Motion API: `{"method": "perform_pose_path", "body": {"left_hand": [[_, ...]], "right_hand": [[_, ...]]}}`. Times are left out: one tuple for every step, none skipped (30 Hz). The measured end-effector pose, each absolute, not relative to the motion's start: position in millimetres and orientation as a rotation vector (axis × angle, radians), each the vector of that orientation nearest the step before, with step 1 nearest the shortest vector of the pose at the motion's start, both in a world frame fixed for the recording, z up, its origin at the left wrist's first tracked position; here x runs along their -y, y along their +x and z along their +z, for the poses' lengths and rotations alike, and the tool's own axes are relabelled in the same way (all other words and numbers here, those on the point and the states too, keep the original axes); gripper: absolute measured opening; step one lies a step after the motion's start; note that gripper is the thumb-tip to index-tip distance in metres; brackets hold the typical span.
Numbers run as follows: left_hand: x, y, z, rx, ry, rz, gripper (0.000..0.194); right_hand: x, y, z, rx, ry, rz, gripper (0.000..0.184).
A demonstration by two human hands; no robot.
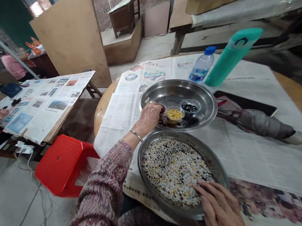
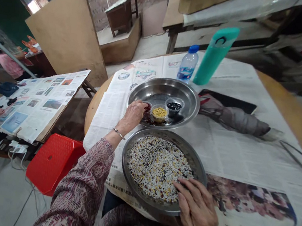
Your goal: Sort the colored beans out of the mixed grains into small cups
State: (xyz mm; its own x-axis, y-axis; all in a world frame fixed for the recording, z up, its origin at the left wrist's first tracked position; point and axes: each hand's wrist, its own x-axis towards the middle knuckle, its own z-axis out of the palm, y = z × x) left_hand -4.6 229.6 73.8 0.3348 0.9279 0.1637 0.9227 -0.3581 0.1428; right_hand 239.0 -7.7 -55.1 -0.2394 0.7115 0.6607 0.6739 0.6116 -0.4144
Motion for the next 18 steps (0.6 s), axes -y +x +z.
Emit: {"method": "perform_pose_path", "body": {"left_hand": [[-230.6,-4.4,75.0,-1.756,2.540,0.337,0.031],[-231.6,-4.3,76.2,-1.749,2.536,0.336,0.031],[-232.6,-4.3,77.2,-1.744,2.534,0.336,0.032],[-233.7,-4.4,78.0,-1.739,2.535,0.339,0.032],[-234.9,-4.5,78.4,-1.732,2.539,0.345,0.033],[-236.2,-4.6,78.4,-1.725,2.544,0.354,0.033],[-237.8,-4.5,77.8,-1.719,2.548,0.366,0.034],[-239.6,-4.4,76.8,-1.717,2.553,0.382,0.034],[-241.5,-4.2,75.5,-1.719,2.556,0.401,0.034],[-243.4,-3.8,74.3,-1.730,2.555,0.420,0.034],[-244.9,-3.4,73.4,-1.745,2.551,0.440,0.034],[-245.8,-2.9,73.2,-1.759,2.546,0.462,0.033],[-245.3,-2.4,73.8,-1.770,2.541,0.490,0.032],[-242.9,-1.7,75.5,-1.771,2.539,0.528,0.030],[-238.1,-0.9,78.0,-1.756,2.543,0.575,0.028],[-230.3,-0.1,81.0,-1.727,2.550,0.619,0.026],[-219.2,0.9,84.2,-1.680,2.563,0.665,0.024],[-204.9,1.8,86.9,-1.615,2.582,0.686,0.021]], "right_hand": [[7.9,238.8,-55.1,1.957,-1.100,0.054,0.031],[8.1,238.6,-55.2,1.953,-1.104,0.056,0.031],[8.3,238.4,-55.3,1.951,-1.110,0.058,0.031],[8.5,238.3,-55.3,1.949,-1.115,0.061,0.031],[8.7,238.1,-55.2,1.949,-1.119,0.064,0.030],[8.9,237.9,-55.0,1.951,-1.120,0.068,0.030],[9.1,237.6,-54.5,1.952,-1.120,0.071,0.030],[9.3,237.3,-53.8,1.951,-1.120,0.074,0.030],[9.5,236.9,-52.9,1.948,-1.121,0.077,0.030],[9.6,236.5,-51.9,1.945,-1.124,0.081,0.030],[9.7,236.1,-50.7,1.943,-1.128,0.086,0.030],[9.7,235.6,-49.4,1.939,-1.133,0.091,0.030],[9.5,235.1,-48.1,1.936,-1.137,0.093,0.030],[9.3,234.6,-46.9,1.932,-1.139,0.092,0.030],[9.0,234.0,-45.7,1.928,-1.140,0.090,0.030],[8.6,233.5,-44.7,1.924,-1.141,0.088,0.030],[8.2,232.9,-43.7,1.921,-1.141,0.086,0.030],[7.9,232.5,-43.0,1.917,-1.139,0.085,0.029]]}}
